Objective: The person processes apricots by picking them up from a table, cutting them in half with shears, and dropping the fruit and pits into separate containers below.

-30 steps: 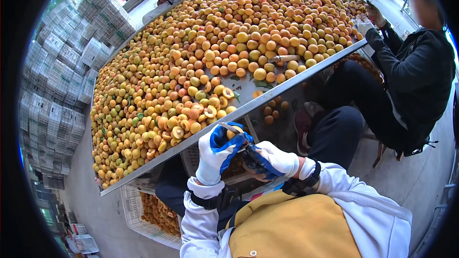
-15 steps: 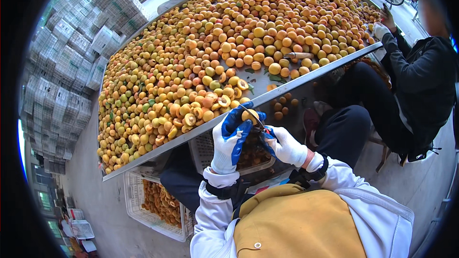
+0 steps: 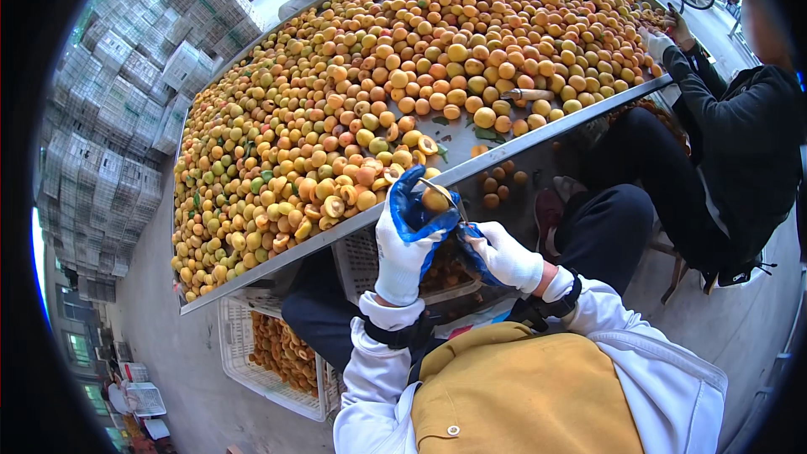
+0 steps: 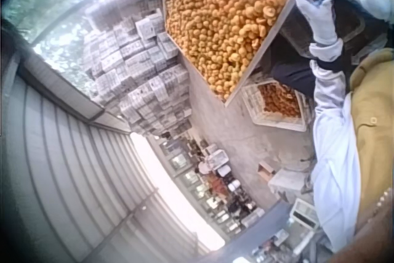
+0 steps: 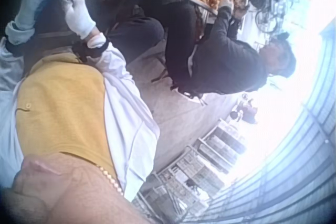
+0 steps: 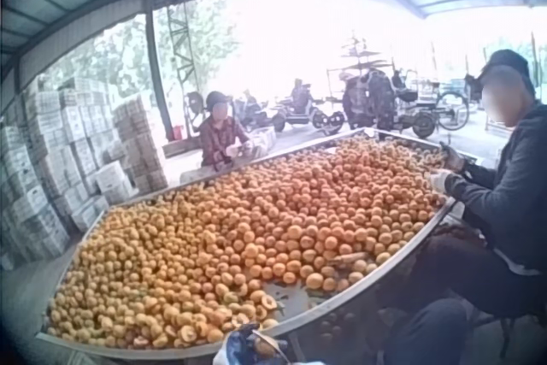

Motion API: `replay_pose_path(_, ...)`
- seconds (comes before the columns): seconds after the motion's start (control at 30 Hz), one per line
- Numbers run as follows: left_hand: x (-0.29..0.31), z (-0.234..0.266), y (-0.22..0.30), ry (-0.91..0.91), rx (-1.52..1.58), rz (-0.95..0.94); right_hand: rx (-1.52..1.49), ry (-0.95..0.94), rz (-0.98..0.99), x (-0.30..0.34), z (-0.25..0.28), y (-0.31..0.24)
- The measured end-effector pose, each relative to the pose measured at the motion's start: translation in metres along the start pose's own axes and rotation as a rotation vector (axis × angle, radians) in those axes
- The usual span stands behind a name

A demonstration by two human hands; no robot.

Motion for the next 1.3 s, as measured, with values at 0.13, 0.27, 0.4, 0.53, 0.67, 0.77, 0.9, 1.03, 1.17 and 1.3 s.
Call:
replay_pose_path(0.13,0.004,-0.005,-0.004,0.093,0.103,0.078,0.022,-0.022,-0.123,0.005,0.002,-0.005)
replay_pose_path(0.27,0.006,-0.001,-0.005,0.016,0.155,0.177,-0.496,-0.218,-0.283,0.012,-0.005,0.0)
replay_pose_path(0.4,0.01,-0.004,-0.003,-0.075,0.285,0.165,-0.851,-0.446,-0.315,0.015,-0.014,0.005)
replay_pose_path(0.53,0.01,-0.007,-0.002,-0.13,0.268,0.1,-0.88,-0.494,-0.302,0.015,-0.016,0.008)
replay_pose_path(0.67,0.001,-0.002,0.005,-0.062,0.12,0.039,-1.054,-0.234,-0.08,0.0,0.021,-0.003)
replay_pose_path(0.77,0.005,-0.002,0.005,-0.019,-0.155,-0.072,-0.487,0.197,0.035,-0.004,0.043,-0.02)
replay_pose_path(0.9,0.009,-0.029,0.012,-0.09,-0.63,-0.399,-0.092,0.314,0.031,-0.002,0.04,-0.035)
replay_pose_path(1.03,0.02,-0.035,0.032,-0.078,-0.998,-0.594,-0.228,0.194,-0.009,0.002,0.03,-0.049)
replay_pose_path(1.17,0.024,-0.047,0.025,-0.044,-1.239,-0.691,-0.274,0.212,-0.106,0.006,0.033,-0.033)
replay_pose_path(1.3,0.019,-0.052,0.013,0.083,-1.119,-0.742,-0.078,0.301,0.202,-0.003,0.036,-0.027)
Point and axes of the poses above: each hand's wrist, its own x-axis away from the middle knuckle, its own z-axis out of the back of the hand, y = z × x, the point moved 5 cm from there along -x, towards the middle knuckle, and after that the axes turned 5 degrees about -x, right-handed, at the moved point
